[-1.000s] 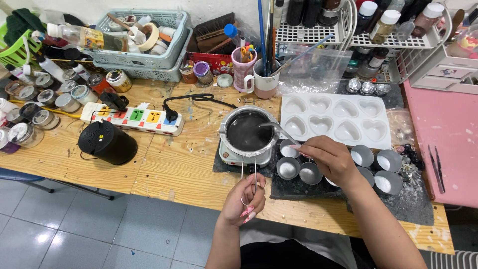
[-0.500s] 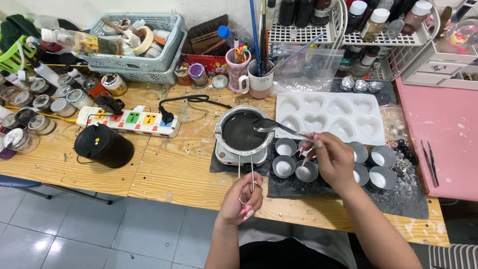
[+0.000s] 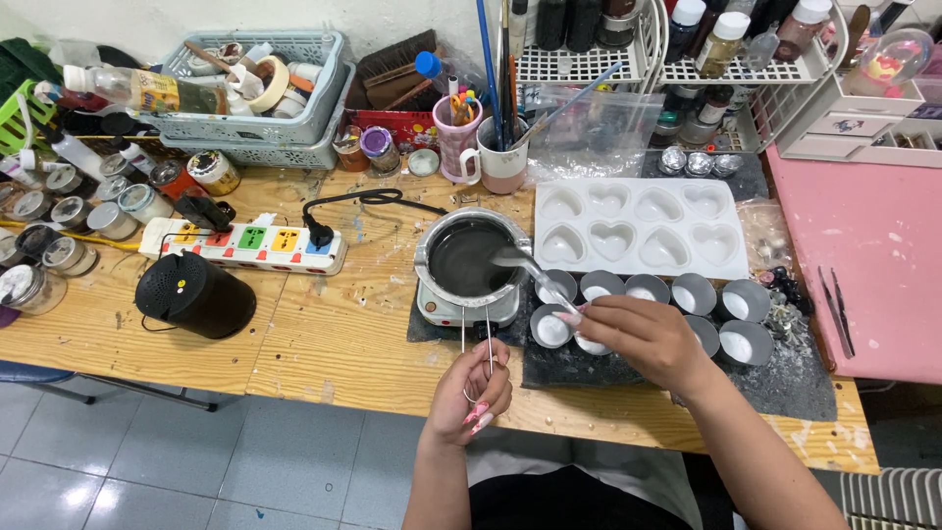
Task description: Preparing and scenting wax for candle making on a workbench.
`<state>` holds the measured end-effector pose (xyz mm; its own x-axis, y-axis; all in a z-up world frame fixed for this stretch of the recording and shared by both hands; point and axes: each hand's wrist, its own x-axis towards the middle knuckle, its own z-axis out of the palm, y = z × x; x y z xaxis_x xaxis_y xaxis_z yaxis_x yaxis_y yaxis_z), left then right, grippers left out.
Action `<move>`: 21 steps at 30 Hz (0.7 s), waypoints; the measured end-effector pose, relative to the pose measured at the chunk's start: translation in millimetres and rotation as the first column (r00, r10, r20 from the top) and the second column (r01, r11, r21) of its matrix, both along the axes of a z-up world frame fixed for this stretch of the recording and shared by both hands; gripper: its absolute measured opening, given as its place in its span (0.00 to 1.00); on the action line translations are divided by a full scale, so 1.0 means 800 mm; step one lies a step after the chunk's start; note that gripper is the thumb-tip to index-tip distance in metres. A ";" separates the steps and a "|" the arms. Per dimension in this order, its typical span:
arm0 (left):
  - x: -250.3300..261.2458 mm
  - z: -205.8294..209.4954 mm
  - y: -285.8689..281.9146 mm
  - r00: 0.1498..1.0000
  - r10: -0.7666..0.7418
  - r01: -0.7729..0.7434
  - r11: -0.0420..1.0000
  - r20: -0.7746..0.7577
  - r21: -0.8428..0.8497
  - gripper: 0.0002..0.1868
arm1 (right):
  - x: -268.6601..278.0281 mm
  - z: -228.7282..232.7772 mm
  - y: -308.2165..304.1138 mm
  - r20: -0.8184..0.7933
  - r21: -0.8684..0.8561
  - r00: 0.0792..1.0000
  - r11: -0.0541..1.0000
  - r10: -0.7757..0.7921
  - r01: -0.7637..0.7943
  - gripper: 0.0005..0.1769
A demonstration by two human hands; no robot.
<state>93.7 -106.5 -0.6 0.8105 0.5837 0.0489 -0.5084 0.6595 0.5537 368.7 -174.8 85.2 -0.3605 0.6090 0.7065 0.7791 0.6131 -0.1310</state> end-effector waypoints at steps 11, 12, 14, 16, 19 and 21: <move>-0.006 0.009 0.002 0.996 -0.040 0.044 0.998 0.078 -0.048 0.20 | 0.040 -0.021 -0.020 0.389 0.060 0.921 0.998 -0.025 0.002 0.24; -0.007 0.009 0.002 0.996 -0.039 0.044 0.998 0.078 -0.054 0.20 | 0.046 -0.023 -0.023 0.379 0.066 0.925 0.998 -0.028 0.003 0.24; -0.006 0.011 0.000 0.996 -0.038 0.042 0.998 0.083 -0.051 0.20 | 0.047 -0.021 -0.019 0.346 0.071 0.938 0.997 -0.034 0.010 0.24; -0.005 0.011 -0.002 0.996 -0.040 0.044 0.998 0.082 -0.050 0.20 | 0.042 -0.017 -0.014 0.305 0.074 0.951 0.997 -0.043 0.021 0.25; -0.004 0.010 -0.002 0.997 -0.041 0.045 0.997 0.069 -0.056 0.20 | 0.030 -0.012 -0.001 0.331 0.075 0.942 0.997 -0.053 0.030 0.25; -0.005 0.011 -0.002 0.998 -0.030 0.034 0.997 0.056 -0.068 0.20 | 0.028 -0.016 0.006 0.421 0.082 0.906 0.997 -0.048 0.015 0.26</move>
